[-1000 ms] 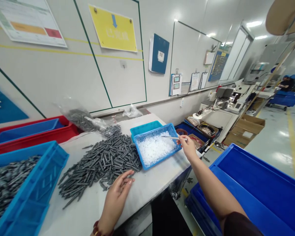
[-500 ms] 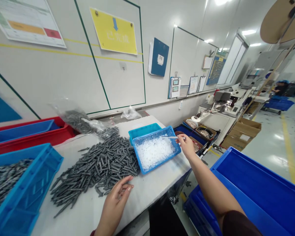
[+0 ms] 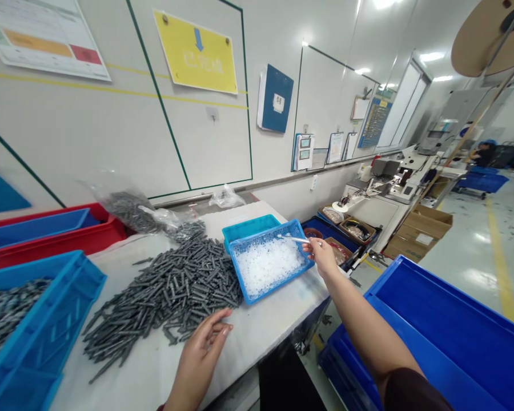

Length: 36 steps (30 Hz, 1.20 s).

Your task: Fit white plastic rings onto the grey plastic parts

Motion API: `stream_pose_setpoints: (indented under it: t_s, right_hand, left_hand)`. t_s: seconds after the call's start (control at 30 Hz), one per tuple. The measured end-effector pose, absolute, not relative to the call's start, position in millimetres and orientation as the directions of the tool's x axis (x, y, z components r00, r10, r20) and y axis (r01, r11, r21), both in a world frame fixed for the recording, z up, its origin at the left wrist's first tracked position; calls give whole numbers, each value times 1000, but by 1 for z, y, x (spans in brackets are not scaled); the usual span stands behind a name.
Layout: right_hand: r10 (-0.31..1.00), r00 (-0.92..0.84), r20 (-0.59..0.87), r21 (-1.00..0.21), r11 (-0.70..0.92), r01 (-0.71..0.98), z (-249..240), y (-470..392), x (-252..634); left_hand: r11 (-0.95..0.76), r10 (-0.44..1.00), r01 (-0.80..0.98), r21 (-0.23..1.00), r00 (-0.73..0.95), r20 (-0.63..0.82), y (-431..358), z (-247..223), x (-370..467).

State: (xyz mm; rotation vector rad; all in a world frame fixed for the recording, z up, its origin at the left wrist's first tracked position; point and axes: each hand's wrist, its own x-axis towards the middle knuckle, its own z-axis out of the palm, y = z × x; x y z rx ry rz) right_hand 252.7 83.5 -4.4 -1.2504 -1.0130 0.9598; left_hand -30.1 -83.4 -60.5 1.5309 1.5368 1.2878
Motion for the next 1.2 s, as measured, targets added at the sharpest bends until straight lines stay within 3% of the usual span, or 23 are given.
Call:
stream_pose_setpoints:
  t_s: [0.8,1.03,1.2]
  right_hand:
    - [986,136,93,-995,85,60,12,82,246]
    - [994,110,10,-997,18,-74,8,82,227]
    - [996,75,-40,-986,-27,-164,8,80,233]
  left_hand:
    - [-150,969,392,908,-126,214,-83,-60,-24]
    - [-211,964,456,864,-49,261,-80,-41,-22]
    - [-313,937,595,740,64,345,-71,-21,-22]
